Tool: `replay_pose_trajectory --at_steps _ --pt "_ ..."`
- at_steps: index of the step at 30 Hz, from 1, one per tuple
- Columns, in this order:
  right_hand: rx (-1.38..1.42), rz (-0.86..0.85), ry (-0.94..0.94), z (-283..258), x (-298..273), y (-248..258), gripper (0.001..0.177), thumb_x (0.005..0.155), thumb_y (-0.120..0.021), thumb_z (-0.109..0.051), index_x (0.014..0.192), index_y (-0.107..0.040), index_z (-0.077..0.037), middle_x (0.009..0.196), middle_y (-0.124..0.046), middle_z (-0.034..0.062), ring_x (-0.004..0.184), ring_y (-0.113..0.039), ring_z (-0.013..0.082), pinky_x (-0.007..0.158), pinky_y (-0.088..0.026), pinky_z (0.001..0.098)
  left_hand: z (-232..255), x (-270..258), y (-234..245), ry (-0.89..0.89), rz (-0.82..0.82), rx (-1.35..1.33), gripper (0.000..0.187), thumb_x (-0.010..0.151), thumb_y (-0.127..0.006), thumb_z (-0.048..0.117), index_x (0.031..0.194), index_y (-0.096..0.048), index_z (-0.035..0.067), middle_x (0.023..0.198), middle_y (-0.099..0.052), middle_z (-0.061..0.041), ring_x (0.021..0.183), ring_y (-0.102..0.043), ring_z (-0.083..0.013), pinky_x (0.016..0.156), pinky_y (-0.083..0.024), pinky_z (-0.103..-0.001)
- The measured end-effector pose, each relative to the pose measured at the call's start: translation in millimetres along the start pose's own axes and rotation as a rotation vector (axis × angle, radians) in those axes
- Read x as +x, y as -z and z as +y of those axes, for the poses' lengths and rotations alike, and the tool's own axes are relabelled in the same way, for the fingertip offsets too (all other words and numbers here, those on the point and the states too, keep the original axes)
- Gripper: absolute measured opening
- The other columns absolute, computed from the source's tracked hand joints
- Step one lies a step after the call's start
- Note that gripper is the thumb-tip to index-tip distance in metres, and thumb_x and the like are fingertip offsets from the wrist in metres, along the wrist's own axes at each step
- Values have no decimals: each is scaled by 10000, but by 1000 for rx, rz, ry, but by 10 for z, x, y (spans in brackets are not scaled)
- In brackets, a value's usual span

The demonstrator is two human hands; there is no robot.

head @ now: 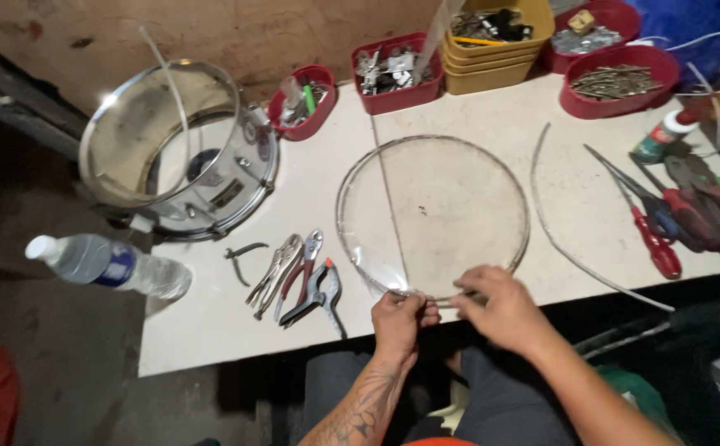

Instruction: The person uses pliers to manipulate a metal ring attached to a drum head, then removes a clamp and handles a white plastic tube. They continue to adjust the ring and the clamp on the drum head.

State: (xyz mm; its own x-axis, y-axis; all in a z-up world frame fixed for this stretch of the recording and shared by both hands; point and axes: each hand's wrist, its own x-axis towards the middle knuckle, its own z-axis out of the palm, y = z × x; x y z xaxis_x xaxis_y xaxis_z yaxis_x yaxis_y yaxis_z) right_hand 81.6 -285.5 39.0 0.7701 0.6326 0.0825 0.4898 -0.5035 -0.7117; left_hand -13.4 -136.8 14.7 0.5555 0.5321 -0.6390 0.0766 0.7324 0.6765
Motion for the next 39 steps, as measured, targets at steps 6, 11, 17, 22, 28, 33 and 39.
replay_pose_trajectory --at_steps 6,11,17,22,28,33,39 --pt "-110 119 243 180 -90 -232 167 858 -767 -258 957 -795 -127 939 -746 32 934 -688 267 863 -540 395 -196 222 108 5 -67 42 195 864 -693 -20 986 -564 -100 753 -694 -263 574 -682 -251 522 -615 -324" --pt "-113 142 340 255 -4 -357 115 921 -664 -228 875 -737 -152 860 -725 2 847 -727 248 784 -578 370 -232 293 145 12 -119 48 295 878 -692 21 1080 -518 -106 822 -730 -266 628 -754 -245 560 -675 -321" --pt "-184 151 430 281 37 -367 150 956 -612 -266 900 -691 -151 831 -671 12 798 -706 259 734 -574 379 -130 183 107 23 -132 17 267 881 -687 15 1057 -509 -79 839 -731 -269 634 -756 -255 567 -674 -331" --pt "-162 119 452 234 82 -333 156 961 -606 -238 878 -663 -118 770 -634 60 745 -690 312 733 -560 439 30 24 37 29 -145 49 274 906 -684 62 1066 -512 -80 887 -736 -266 689 -767 -255 624 -678 -337" --pt "-147 83 463 267 130 -346 144 966 -593 -238 899 -663 -132 745 -633 59 733 -696 308 767 -557 441 -55 195 68 59 -166 92 201 904 -664 78 1007 -546 -47 808 -713 -212 626 -755 -229 537 -665 -312" --pt "-119 55 448 350 157 -353 140 956 -603 -240 889 -669 -137 739 -651 65 735 -697 317 798 -540 451 -102 316 48 18 -143 209 108 876 -636 75 869 -583 -19 633 -670 -165 472 -693 -212 397 -611 -309" --pt "-173 -44 425 334 227 -309 127 930 -614 -225 874 -668 -124 775 -697 76 777 -678 324 850 -495 462 -152 313 0 -25 -119 245 173 871 -592 88 723 -614 0 543 -602 -123 395 -582 -180 333 -471 -284"
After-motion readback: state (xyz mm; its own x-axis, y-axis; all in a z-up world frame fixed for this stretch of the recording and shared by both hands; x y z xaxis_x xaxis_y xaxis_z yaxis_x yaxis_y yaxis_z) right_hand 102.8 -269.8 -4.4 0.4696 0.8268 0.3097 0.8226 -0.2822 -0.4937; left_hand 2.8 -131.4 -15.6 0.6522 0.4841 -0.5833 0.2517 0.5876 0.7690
